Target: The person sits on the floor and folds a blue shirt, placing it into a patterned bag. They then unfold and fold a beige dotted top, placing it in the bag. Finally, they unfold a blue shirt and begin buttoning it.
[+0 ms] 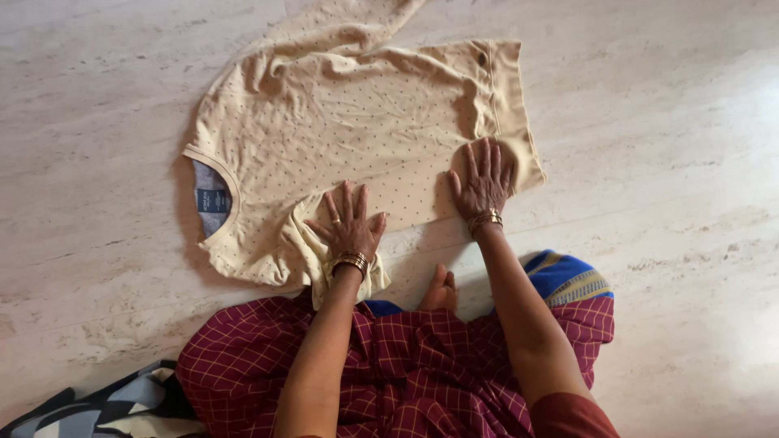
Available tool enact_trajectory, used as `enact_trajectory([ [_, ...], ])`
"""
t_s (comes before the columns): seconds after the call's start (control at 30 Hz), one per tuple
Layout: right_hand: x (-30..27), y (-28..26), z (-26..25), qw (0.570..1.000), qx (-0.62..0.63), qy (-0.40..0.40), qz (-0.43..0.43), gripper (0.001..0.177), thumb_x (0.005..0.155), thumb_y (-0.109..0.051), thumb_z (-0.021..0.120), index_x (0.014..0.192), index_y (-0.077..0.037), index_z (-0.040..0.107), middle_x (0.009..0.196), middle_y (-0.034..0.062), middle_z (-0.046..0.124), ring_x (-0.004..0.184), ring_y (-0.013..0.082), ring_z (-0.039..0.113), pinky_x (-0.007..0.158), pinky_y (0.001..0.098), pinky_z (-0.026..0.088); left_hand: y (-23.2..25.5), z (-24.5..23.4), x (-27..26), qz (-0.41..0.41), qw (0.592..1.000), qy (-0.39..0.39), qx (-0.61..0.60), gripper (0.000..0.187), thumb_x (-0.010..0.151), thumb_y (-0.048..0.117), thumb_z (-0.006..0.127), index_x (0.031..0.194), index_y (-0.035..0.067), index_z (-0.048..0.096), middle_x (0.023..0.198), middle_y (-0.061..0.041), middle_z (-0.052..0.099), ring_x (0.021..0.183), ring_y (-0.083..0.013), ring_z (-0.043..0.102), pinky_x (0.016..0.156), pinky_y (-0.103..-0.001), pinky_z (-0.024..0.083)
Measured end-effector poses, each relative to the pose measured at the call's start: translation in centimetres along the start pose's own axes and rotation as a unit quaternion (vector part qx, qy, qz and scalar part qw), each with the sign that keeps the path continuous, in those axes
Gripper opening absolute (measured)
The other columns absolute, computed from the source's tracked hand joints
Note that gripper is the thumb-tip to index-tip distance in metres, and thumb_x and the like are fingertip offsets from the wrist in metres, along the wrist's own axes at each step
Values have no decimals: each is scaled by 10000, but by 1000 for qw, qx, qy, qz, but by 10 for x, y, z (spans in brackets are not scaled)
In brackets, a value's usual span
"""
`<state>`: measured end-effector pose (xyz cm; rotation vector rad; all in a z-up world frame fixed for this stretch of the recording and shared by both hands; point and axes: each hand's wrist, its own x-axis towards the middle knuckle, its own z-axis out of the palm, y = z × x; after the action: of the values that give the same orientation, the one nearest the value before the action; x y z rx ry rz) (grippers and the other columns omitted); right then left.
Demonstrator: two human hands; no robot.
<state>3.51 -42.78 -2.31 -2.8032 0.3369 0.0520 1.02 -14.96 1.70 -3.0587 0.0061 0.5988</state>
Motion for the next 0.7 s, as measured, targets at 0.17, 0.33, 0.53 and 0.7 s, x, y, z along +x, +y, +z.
enact_trajectory([
  [0.17, 5, 5, 14, 999, -16, 28, -23, 734, 1006, -650, 274, 1630, -265, 254, 1712, 96, 138, 1567, 330, 114, 1251, 580, 26, 0, -8, 4, -2, 1000, -26, 5, 767, 952, 746, 216, 1612, 427, -10, 1704, 81, -153, 1552, -329, -172, 1050, -863, -80],
  [0.33, 20, -3, -9, 992, -62, -108, 5, 759, 950, -644, 385, 1612, -328, 191, 1701, 76, 71, 1558, 300, 60, 1220, 601, 40, -16, 0, 22, 74, 995, -63, -25, 765, 994, 709, 285, 1631, 340, 75, 1703, 6, -101, 1543, -407, -79, 1143, -743, 21],
  [0.53, -91, -62, -1, 963, 210, -142, -92, 761, 895, -574, 610, 1540, -214, 429, 1409, 69, 648, 1046, 176, 731, 781, 313, 621, -101, 45, -24, 40, 898, 258, -354, 330, 995, 302, 549, 1299, 197, 621, 1474, -21, 600, 1222, -197, 650, 1021, -404, 555],
  [0.7, -166, -122, 25, 932, 125, -301, -159, 816, 860, -515, 739, 1507, -194, 361, 1342, 181, 580, 954, 275, 719, 740, 379, 620, -153, 73, -72, -52, 871, 344, -347, 311, 948, 162, 629, 1247, 78, 655, 1337, -141, 652, 1223, -304, 628, 1030, -451, 512],
])
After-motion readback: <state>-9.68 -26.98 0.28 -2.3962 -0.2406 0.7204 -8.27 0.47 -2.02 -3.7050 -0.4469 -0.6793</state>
